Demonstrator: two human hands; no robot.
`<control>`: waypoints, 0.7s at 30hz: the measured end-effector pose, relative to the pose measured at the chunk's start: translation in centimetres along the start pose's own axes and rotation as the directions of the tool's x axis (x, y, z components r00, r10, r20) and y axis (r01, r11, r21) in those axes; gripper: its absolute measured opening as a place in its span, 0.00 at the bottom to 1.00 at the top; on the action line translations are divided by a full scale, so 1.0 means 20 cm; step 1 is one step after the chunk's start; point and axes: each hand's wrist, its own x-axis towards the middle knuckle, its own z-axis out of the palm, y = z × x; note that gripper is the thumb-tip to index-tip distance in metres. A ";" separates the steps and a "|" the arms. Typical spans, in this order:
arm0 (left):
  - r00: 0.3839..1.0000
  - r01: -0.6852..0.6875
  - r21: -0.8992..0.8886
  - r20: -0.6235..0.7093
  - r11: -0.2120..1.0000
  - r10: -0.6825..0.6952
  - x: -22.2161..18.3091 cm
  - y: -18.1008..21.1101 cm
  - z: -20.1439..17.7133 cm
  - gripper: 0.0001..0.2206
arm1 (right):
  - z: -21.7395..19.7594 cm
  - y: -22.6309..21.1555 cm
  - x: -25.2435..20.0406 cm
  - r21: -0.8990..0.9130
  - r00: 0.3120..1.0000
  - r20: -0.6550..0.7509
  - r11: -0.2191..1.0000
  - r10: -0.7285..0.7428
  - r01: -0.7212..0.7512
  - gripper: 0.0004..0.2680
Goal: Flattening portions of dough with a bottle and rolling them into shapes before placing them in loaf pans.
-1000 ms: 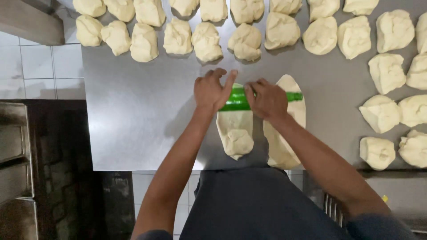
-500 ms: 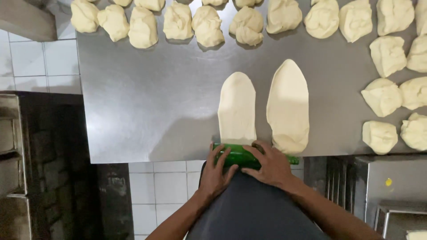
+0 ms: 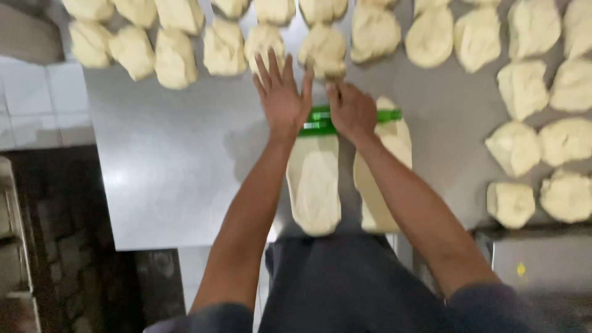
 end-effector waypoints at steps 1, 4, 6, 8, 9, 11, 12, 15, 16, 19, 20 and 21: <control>0.998 -0.021 -0.001 -0.051 1.000 0.021 0.03 0.01 0.00 0.30 | -0.06 0.00 0.05 0.002 0.998 -0.043 0.999 -0.035 0.035 0.12; 0.995 -0.095 0.025 0.007 0.995 0.095 -0.16 -0.02 -0.06 0.33 | -0.12 -0.03 -0.10 -0.043 0.935 -0.151 0.947 -0.320 0.317 0.10; 0.993 -0.094 0.030 0.080 0.995 0.091 -0.22 -0.03 -0.04 0.34 | -0.11 -0.02 -0.16 -0.047 0.915 -0.137 0.925 -0.380 0.377 0.10; 0.989 -0.143 0.096 -0.008 0.985 0.145 -0.17 -0.03 0.03 0.38 | -0.06 0.02 -0.09 -0.144 0.871 -0.164 0.885 -0.463 0.444 0.12; 0.993 -0.121 0.094 0.021 0.988 0.120 -0.13 0.01 0.01 0.38 | -0.07 0.02 -0.04 -0.131 0.882 -0.131 0.890 -0.452 0.437 0.12; 0.997 -0.066 0.156 0.038 0.986 0.061 0.13 0.04 -0.04 0.38 | -0.08 -0.03 0.25 -0.053 0.960 0.010 0.959 -0.279 0.279 0.11; 0.997 -0.074 0.154 0.005 0.985 0.074 0.17 0.03 -0.01 0.38 | -0.10 -0.03 0.32 -0.062 0.954 -0.016 0.952 -0.300 0.299 0.11; 1.000 -0.001 0.023 0.006 1.000 0.000 0.21 0.01 0.02 0.43 | -0.16 -0.04 0.38 -0.141 0.958 0.246 0.973 -0.146 0.184 0.11; 1.000 0.001 -0.022 0.011 1.000 -0.001 0.20 0.03 -0.01 0.43 | -0.19 -0.04 0.35 -0.160 0.962 0.229 0.969 -0.151 0.190 0.10; 0.988 0.038 -0.030 0.153 0.999 -0.033 -0.02 0.08 -0.15 0.42 | -0.28 -0.01 0.05 -0.134 0.959 0.249 0.976 -0.136 0.173 0.10; 0.967 0.035 -0.001 0.252 0.999 -0.034 -0.08 0.11 -0.21 0.42 | -0.32 0.00 -0.06 -0.096 0.962 0.241 0.983 -0.130 0.157 0.09; 0.963 0.041 -0.001 0.266 0.999 -0.039 -0.24 0.12 -0.22 0.42 | -0.28 0.09 -0.22 -0.096 0.960 0.253 0.984 -0.120 0.148 0.09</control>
